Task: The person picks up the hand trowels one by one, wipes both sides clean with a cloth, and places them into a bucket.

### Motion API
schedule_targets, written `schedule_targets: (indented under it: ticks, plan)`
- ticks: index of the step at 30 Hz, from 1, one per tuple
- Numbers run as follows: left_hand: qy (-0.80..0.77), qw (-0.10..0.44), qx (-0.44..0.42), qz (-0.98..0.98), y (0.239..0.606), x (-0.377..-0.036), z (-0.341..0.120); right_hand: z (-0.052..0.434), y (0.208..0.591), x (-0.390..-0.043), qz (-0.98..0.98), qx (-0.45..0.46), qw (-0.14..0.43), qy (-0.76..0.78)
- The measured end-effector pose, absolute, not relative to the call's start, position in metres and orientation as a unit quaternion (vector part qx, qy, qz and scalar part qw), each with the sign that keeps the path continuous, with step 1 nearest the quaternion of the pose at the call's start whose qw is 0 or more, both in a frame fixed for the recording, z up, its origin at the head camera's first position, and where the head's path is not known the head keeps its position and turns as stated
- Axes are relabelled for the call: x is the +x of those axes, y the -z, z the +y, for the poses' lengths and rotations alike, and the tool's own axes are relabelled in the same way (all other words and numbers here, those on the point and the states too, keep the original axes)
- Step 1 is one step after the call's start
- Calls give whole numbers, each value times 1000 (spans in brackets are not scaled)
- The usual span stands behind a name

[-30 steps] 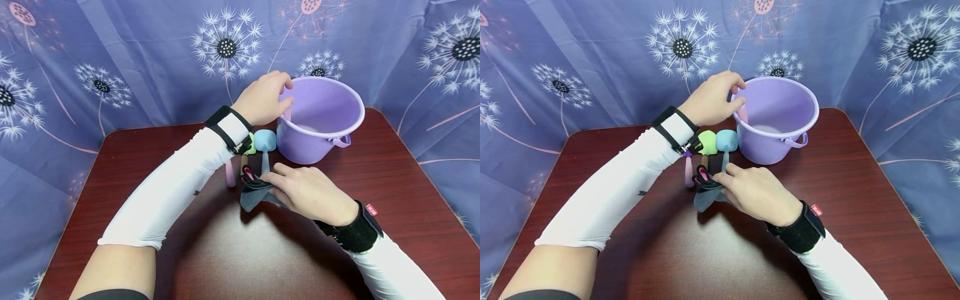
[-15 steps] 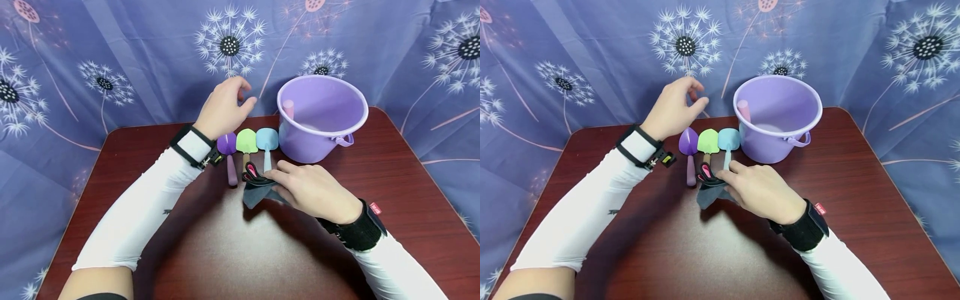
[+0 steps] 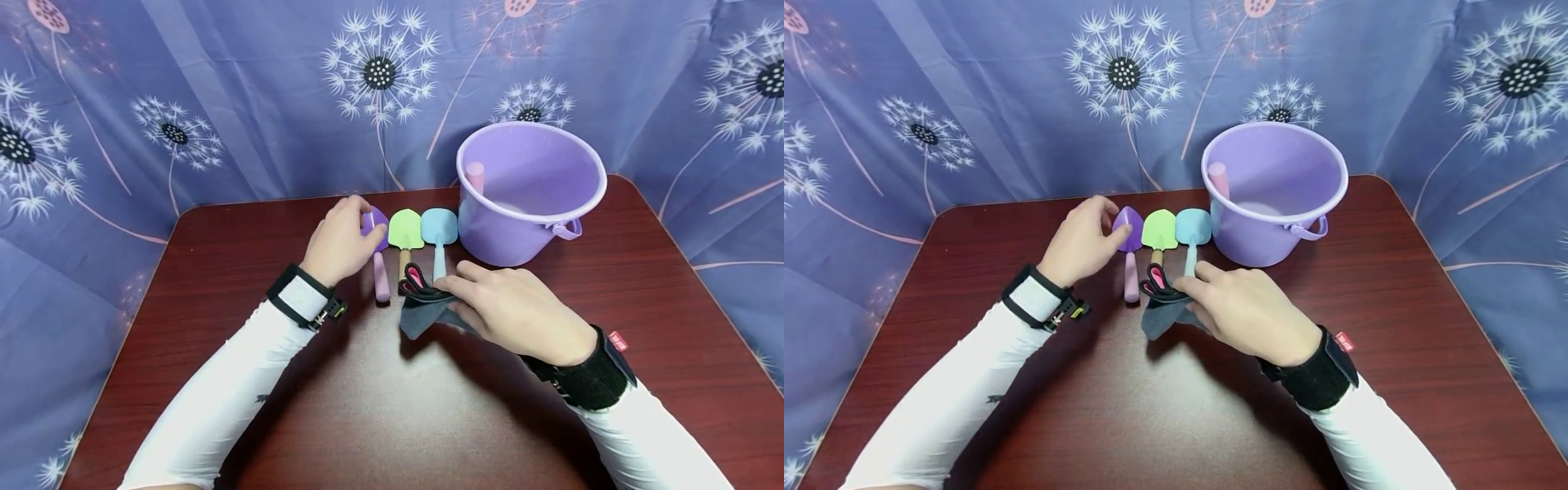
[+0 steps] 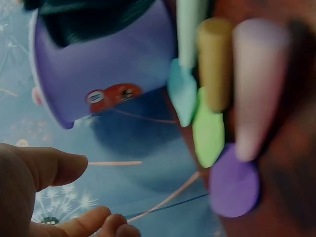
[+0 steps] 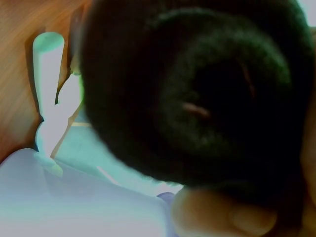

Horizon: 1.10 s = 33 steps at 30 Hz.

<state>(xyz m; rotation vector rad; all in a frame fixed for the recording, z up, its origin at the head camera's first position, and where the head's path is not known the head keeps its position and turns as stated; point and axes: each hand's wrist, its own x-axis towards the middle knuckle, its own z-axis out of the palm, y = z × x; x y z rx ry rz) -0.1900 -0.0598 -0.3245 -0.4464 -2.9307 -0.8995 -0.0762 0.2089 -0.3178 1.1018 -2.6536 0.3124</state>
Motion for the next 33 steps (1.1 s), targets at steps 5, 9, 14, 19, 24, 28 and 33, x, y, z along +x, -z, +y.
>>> schedule_targets:
  ticks: [5,9,14,19,24,28,33]
  plan:
    - [269,-5,-124,-955,349,-179,-63,209,317,-77,-911,378,124,-107]
    - [263,-28,-109,-958,368,-173,-62,210,318,-77,-912,376,124,-107]
    - [315,-77,-87,-942,405,-178,-64,210,317,-76,-912,377,123,-105]
    - [373,-118,-44,-919,407,-173,-58,210,317,-75,-913,377,119,-103]
    - [451,-148,-16,-880,405,-172,-54,210,316,-75,-913,377,117,-105]
    - [481,-157,-10,-862,407,-172,-54,210,317,-75,-912,377,122,-109]
    - [492,-159,-2,-856,408,-172,-55,210,317,-75,-911,377,124,-110]
